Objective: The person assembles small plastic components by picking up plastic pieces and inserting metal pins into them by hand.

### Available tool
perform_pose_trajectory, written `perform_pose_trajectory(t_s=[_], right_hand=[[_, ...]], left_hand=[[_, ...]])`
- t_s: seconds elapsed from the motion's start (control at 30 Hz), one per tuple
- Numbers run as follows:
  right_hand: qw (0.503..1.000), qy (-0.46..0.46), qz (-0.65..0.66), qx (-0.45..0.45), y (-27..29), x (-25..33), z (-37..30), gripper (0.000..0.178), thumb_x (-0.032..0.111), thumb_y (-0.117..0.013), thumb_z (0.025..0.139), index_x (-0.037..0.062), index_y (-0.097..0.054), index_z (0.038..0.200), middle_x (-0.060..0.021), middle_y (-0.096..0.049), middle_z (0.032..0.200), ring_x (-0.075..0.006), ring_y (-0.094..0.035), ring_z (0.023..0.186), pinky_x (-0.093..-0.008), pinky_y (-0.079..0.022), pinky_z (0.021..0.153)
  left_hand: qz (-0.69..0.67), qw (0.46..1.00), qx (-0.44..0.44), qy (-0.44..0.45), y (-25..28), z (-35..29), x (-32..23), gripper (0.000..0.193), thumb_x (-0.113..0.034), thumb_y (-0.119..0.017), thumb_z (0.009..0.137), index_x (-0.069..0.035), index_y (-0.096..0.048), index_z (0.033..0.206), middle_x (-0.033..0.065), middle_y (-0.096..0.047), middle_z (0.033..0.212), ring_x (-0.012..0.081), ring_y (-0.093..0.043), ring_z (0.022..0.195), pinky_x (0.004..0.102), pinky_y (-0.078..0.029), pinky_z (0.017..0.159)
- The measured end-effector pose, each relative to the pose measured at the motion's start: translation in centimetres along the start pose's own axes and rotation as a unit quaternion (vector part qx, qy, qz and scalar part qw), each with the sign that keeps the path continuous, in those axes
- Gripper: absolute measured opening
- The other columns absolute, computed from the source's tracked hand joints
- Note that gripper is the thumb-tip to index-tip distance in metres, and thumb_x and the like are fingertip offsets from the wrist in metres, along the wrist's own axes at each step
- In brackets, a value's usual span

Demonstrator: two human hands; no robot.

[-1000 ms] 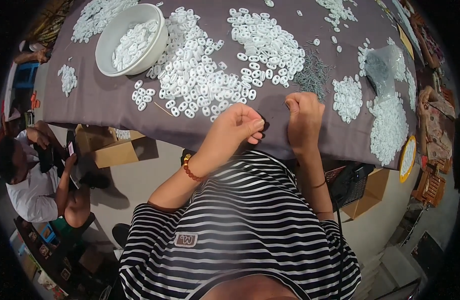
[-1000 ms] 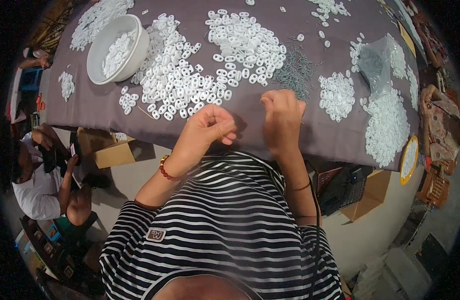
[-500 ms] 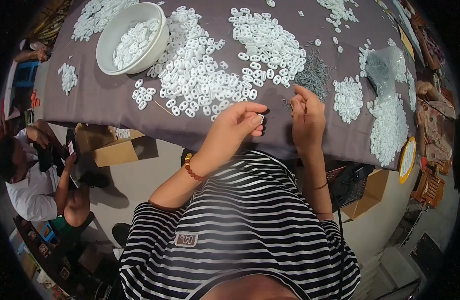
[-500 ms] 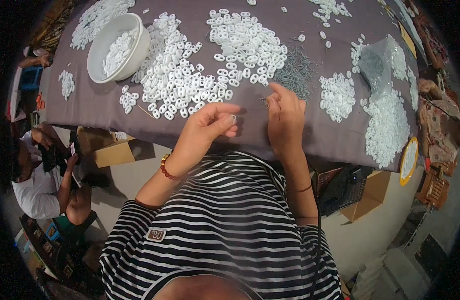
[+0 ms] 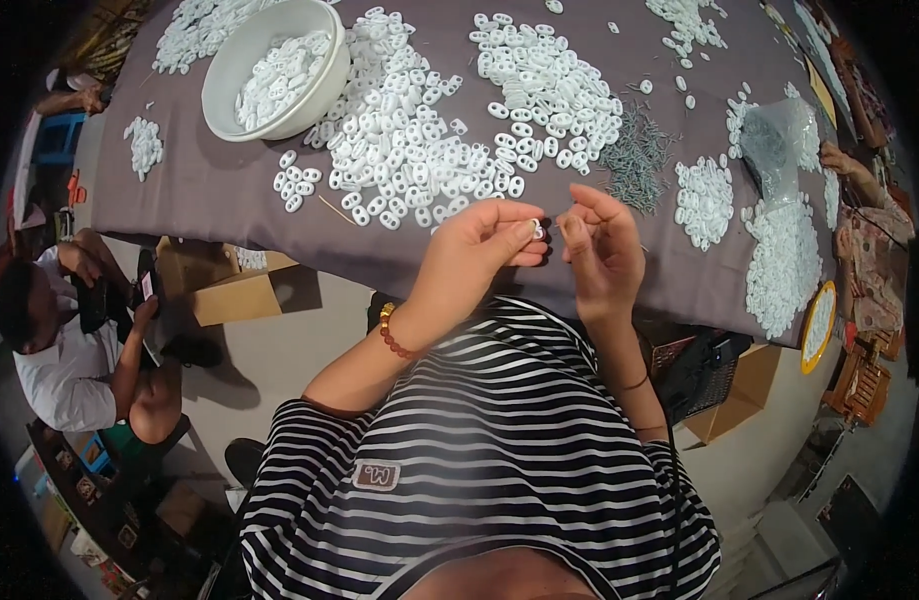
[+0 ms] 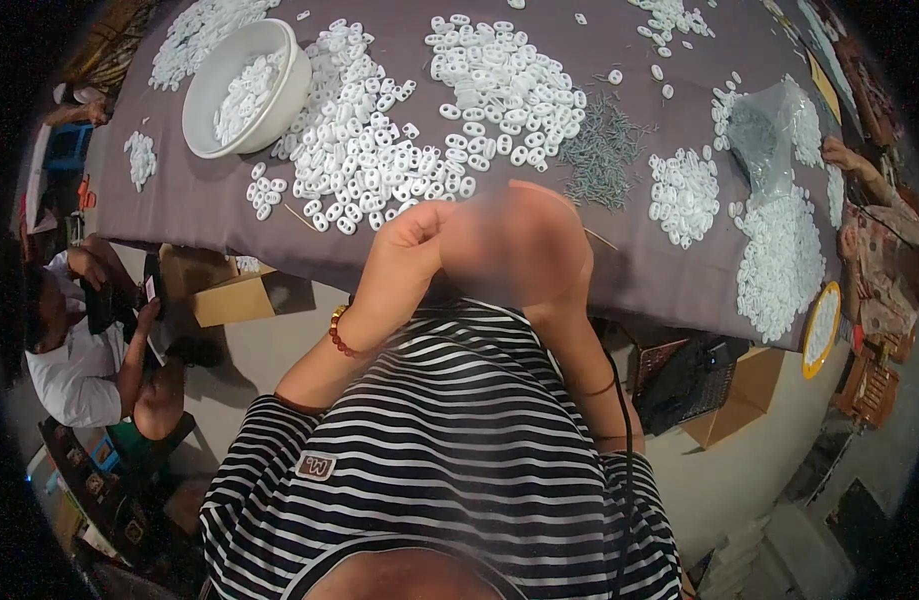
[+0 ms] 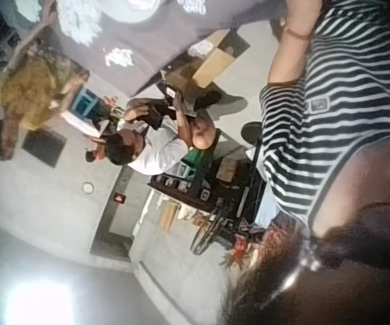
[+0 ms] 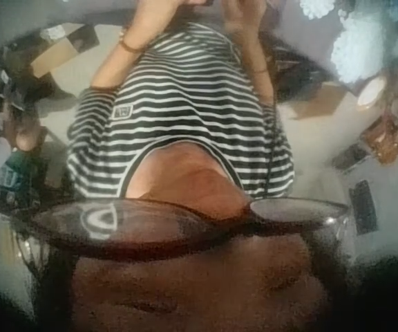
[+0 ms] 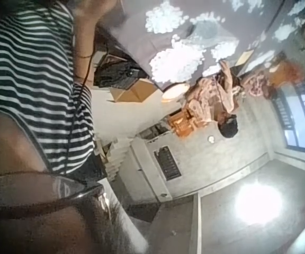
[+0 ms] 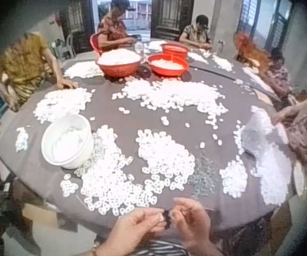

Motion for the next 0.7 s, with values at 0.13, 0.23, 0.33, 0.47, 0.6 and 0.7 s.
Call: perform_pose_trajectory(t_s=[0.13,0.23,0.33,0.47,0.6,0.7], right_hand=[[1.000,0.030,-0.005,0.004,-0.4,-0.5,-0.1,0.029,0.004,-0.059,0.094,-0.0021,-0.054,0.122,-0.0022,-0.059,0.088,-0.0026,-0.048,0.067,-0.0159,-0.040,0.060],[1.000,0.013,-0.025,0.003,-0.7,-0.6,-0.2,0.028,0.002,-0.058,0.094,-0.0024,-0.054,0.121,-0.0018,-0.059,0.088,-0.0021,-0.047,0.067,-0.0157,-0.040,0.060],[0.999,0.026,-0.023,-0.001,-0.9,-0.8,-0.2,0.028,0.001,-0.059,0.094,-0.0026,-0.054,0.121,-0.0016,-0.059,0.089,-0.0019,-0.048,0.068,-0.0155,-0.040,0.060],[0.999,0.019,-0.029,-0.002,-1.2,-0.4,-0.1,0.028,0.002,-0.059,0.094,-0.0025,-0.054,0.121,-0.0016,-0.059,0.089,-0.0020,-0.049,0.068,-0.0154,-0.040,0.060],[0.999,0.027,-0.019,0.003,-1.1,-0.6,-0.1,0.028,0.002,-0.059,0.093,-0.0027,-0.054,0.121,-0.0022,-0.059,0.090,-0.0024,-0.049,0.068,-0.0156,-0.041,0.060],[1.000,0.028,-0.006,0.002,-1.2,-0.7,-0.1,0.028,0.001,-0.060,0.093,-0.0029,-0.055,0.120,-0.0023,-0.058,0.090,-0.0025,-0.049,0.068,-0.0157,-0.041,0.060]], left_hand=[[0.005,1.000,-0.018,-0.022,0.0,-0.2,0.1,0.024,-0.011,-0.059,0.095,0.004,-0.060,0.113,0.0101,-0.067,0.100,0.0155,-0.066,0.090,0.0268,-0.055,0.081],[0.013,0.999,-0.022,-0.033,0.1,-0.2,0.1,0.023,-0.011,-0.059,0.095,0.005,-0.060,0.113,0.0101,-0.067,0.100,0.0147,-0.066,0.089,0.0263,-0.055,0.080],[0.019,0.999,-0.022,-0.043,0.1,-0.3,0.0,0.023,-0.011,-0.059,0.095,0.005,-0.060,0.112,0.0102,-0.067,0.099,0.0139,-0.066,0.089,0.0257,-0.055,0.080],[0.038,0.998,-0.034,-0.040,0.2,-0.4,0.0,0.023,-0.011,-0.059,0.095,0.005,-0.061,0.111,0.0101,-0.068,0.099,0.0130,-0.066,0.087,0.0253,-0.054,0.079],[0.040,0.997,-0.042,-0.042,0.3,-0.4,0.1,0.023,-0.011,-0.060,0.095,0.004,-0.061,0.111,0.0098,-0.068,0.098,0.0128,-0.065,0.086,0.0250,-0.054,0.079],[0.035,0.998,-0.043,-0.042,0.3,-0.5,0.1,0.022,-0.011,-0.060,0.095,0.004,-0.061,0.111,0.0095,-0.068,0.098,0.0126,-0.066,0.086,0.0248,-0.054,0.078]])
Point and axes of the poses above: each hand's wrist, its own z-axis towards the middle knuckle, its own y-axis out of the back of the hand, x = y × z, the point moved 4 cm from there along z, towards the middle knuckle
